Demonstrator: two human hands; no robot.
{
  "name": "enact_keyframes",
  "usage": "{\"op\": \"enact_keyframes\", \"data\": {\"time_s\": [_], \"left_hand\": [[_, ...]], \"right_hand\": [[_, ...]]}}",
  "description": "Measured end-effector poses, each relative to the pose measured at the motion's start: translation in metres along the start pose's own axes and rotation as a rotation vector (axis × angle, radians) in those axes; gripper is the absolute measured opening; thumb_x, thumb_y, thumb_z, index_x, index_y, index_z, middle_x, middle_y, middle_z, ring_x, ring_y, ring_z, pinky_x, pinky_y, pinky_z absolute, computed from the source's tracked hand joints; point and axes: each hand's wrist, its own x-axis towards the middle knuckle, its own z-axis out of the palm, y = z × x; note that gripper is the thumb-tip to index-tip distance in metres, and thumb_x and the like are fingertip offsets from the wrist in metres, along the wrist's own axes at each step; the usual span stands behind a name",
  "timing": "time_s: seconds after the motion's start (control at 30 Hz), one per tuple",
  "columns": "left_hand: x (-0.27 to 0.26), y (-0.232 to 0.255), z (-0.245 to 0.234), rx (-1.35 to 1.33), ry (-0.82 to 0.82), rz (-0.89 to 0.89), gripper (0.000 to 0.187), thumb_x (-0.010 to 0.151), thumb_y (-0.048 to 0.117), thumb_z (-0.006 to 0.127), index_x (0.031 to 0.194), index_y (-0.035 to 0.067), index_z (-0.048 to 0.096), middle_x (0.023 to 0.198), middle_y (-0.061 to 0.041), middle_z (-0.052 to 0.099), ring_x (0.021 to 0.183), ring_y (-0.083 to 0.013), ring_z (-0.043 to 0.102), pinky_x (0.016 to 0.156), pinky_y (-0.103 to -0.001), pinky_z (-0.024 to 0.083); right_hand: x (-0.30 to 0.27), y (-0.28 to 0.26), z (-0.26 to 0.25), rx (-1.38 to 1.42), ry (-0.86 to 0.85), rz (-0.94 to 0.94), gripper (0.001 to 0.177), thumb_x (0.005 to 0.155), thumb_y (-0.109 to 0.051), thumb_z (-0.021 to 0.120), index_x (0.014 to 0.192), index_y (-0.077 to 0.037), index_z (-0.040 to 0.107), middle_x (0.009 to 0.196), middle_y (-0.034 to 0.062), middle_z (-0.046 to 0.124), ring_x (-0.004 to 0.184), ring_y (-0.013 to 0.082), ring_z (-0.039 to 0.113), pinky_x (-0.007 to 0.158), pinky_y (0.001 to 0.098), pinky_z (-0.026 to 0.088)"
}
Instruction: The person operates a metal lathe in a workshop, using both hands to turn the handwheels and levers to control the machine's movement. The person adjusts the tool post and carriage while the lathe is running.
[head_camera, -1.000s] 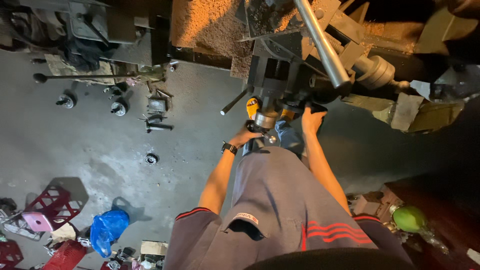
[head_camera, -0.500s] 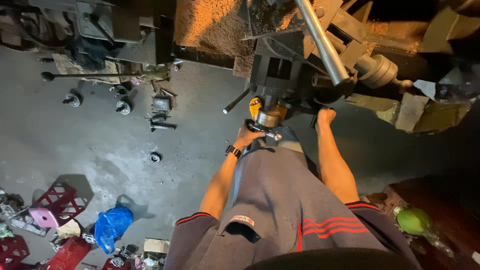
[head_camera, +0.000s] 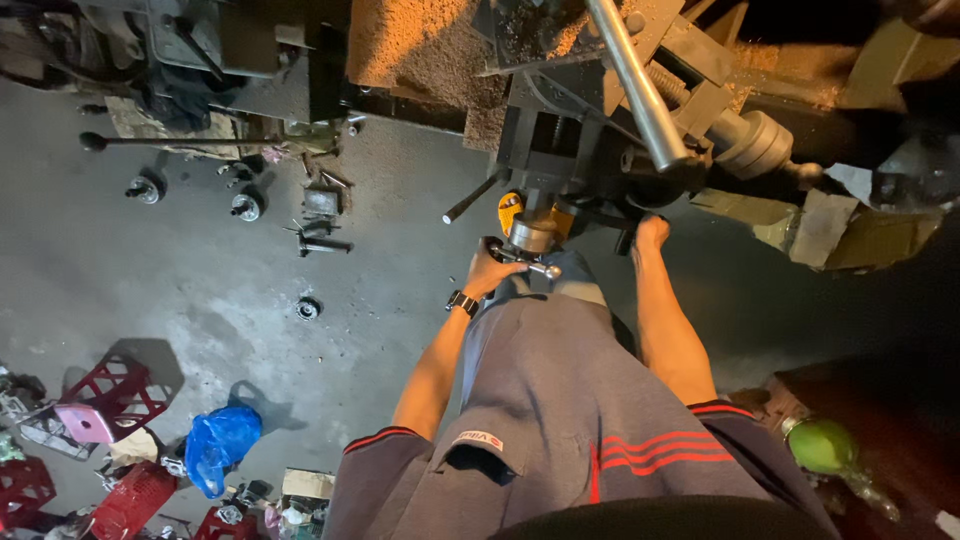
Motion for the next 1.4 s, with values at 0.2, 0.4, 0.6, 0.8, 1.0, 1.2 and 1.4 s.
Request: {"op": "enact_keyframes", "data": {"time_s": [0.2, 0.4, 0.6, 0.8, 1.0, 1.2, 1.4], "left_hand": [[0.007, -0.004, 0.007, -0.03, -0.008, 0.025, 0.092, 0.058, 0.054, 0.092, 0.12, 0.004, 0.046, 0.11, -0.026, 0.061, 0.11, -0.0442, 0.06, 0.09, -0.051, 0.05], [0.005, -0.006, 0.009, 0.062, -0.003, 0.021, 0.095, 0.057, 0.061, 0.089, 0.12, 0.004, 0.046, 0.107, -0.027, 0.063, 0.108, -0.0435, 0.061, 0.09, -0.051, 0.051], [-0.006, -0.011, -0.012, 0.077, 0.038, 0.181, 0.1, 0.063, 0.051, 0.089, 0.136, 0.004, 0.041, 0.122, -0.026, 0.055, 0.117, -0.0443, 0.055, 0.101, -0.051, 0.048], [0.022, -0.036, -0.148, 0.044, 0.074, 0.121, 0.04, 0.091, 0.017, 0.065, 0.126, 0.005, 0.051, 0.111, -0.023, 0.06, 0.104, -0.0388, 0.062, 0.092, -0.049, 0.051], [0.059, 0.007, -0.354, 0.438, 1.278, 0.595, 0.07, 0.096, 0.028, 0.079, 0.133, -0.014, 0.038, 0.128, -0.044, 0.04, 0.116, -0.0576, 0.045, 0.101, -0.063, 0.037], [0.093, 0.056, -0.415, 0.524, 0.996, 0.321, 0.062, 0.09, 0.036, 0.075, 0.127, -0.006, 0.047, 0.141, -0.037, 0.034, 0.133, -0.0528, 0.029, 0.104, -0.067, 0.027], [0.096, 0.054, -0.417, 0.557, 0.845, 0.278, 0.077, 0.089, 0.037, 0.075, 0.14, -0.007, 0.039, 0.148, -0.034, 0.025, 0.138, -0.0501, 0.02, 0.11, -0.066, 0.02]], "right_hand": [[-0.026, -0.011, -0.032, -0.064, -0.151, -0.025, 0.035, 0.1, -0.01, 0.042, 0.107, 0.009, 0.07, 0.105, 0.0236, 0.071, 0.11, 0.0321, 0.064, 0.09, 0.0395, 0.055], [-0.002, 0.003, -0.018, 1.548, -0.38, 0.18, 0.029, 0.096, -0.021, 0.045, 0.112, 0.003, 0.052, 0.105, 0.028, 0.067, 0.081, 0.0413, 0.071, 0.059, 0.0451, 0.064], [-0.027, 0.025, -0.013, 1.099, 0.038, 0.377, 0.057, 0.092, -0.058, 0.06, 0.123, -0.011, 0.054, 0.118, 0.0143, 0.063, 0.101, 0.0263, 0.068, 0.074, 0.035, 0.066], [-0.093, 0.025, 0.016, 1.061, 0.545, 0.424, 0.038, 0.079, -0.03, 0.075, 0.103, 0.0, 0.071, 0.102, 0.019, 0.069, 0.105, 0.0299, 0.065, 0.091, 0.0367, 0.053], [-0.133, -0.014, -0.041, 1.137, 1.057, 0.024, 0.019, 0.089, -0.013, 0.066, 0.072, -0.005, 0.064, 0.072, 0.0128, 0.06, 0.068, 0.0254, 0.06, 0.074, 0.0373, 0.048], [-0.156, -0.065, -0.163, 1.274, 1.269, -0.487, 0.037, 0.107, -0.023, 0.045, 0.134, -0.001, 0.056, 0.133, 0.022, 0.059, 0.125, 0.0317, 0.059, 0.106, 0.043, 0.05], [-0.237, -0.194, -0.263, 1.078, 1.085, -0.69, 0.015, 0.091, -0.032, 0.061, 0.097, -0.018, 0.063, 0.087, -0.0018, 0.064, 0.096, 0.0197, 0.066, 0.102, 0.0699, -0.009]]}}
